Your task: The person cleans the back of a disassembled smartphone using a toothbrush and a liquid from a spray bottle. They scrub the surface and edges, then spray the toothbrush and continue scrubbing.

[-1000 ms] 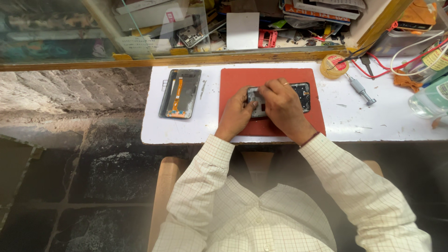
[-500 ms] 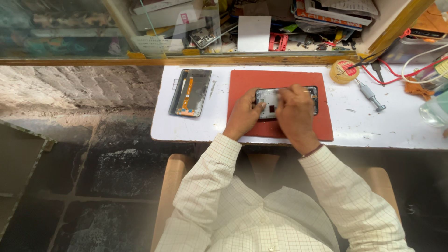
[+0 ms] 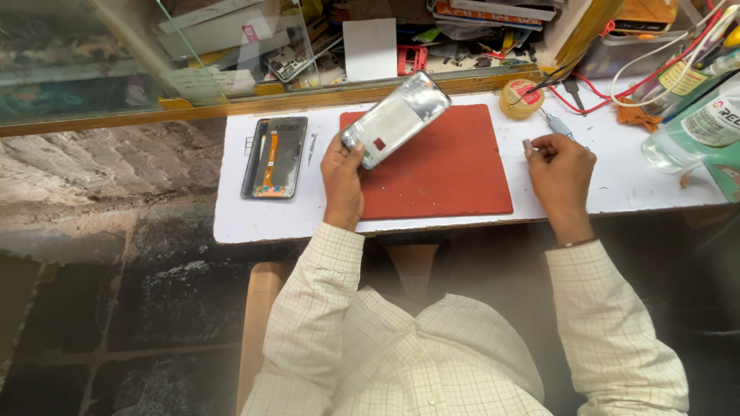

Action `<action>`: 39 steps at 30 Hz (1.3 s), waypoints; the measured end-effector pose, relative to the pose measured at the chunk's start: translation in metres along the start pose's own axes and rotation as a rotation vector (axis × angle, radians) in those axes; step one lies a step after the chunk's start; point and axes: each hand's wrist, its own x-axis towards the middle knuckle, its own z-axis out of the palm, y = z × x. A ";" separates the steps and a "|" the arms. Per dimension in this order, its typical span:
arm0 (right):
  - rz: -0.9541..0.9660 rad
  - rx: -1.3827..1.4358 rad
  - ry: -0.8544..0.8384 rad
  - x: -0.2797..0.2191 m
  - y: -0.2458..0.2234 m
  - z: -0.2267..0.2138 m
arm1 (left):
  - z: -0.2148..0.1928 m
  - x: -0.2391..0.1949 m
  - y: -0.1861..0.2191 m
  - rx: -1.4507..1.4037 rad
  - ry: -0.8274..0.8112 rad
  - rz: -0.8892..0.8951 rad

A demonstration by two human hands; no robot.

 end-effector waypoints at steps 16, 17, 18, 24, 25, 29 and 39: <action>-0.301 -0.325 0.067 -0.028 -0.033 0.023 | -0.020 -0.039 0.032 -0.047 0.155 0.119; -0.242 -0.309 0.020 -0.027 -0.031 0.026 | -0.020 -0.042 0.031 -0.061 0.142 0.103; -0.180 -0.297 -0.025 -0.026 -0.027 0.025 | -0.019 -0.044 0.030 -0.078 0.126 0.084; -0.156 -0.310 0.001 -0.020 -0.011 0.011 | -0.020 -0.047 0.025 -0.057 0.165 0.087; -0.193 -0.274 0.022 -0.019 -0.014 0.008 | -0.020 -0.046 0.024 -0.067 0.162 0.086; -0.493 -0.073 -0.124 -0.021 -0.029 0.003 | -0.021 -0.047 0.023 -0.078 0.162 0.081; -0.098 0.262 -0.248 -0.014 0.022 -0.023 | -0.023 -0.045 0.025 -0.084 0.155 0.085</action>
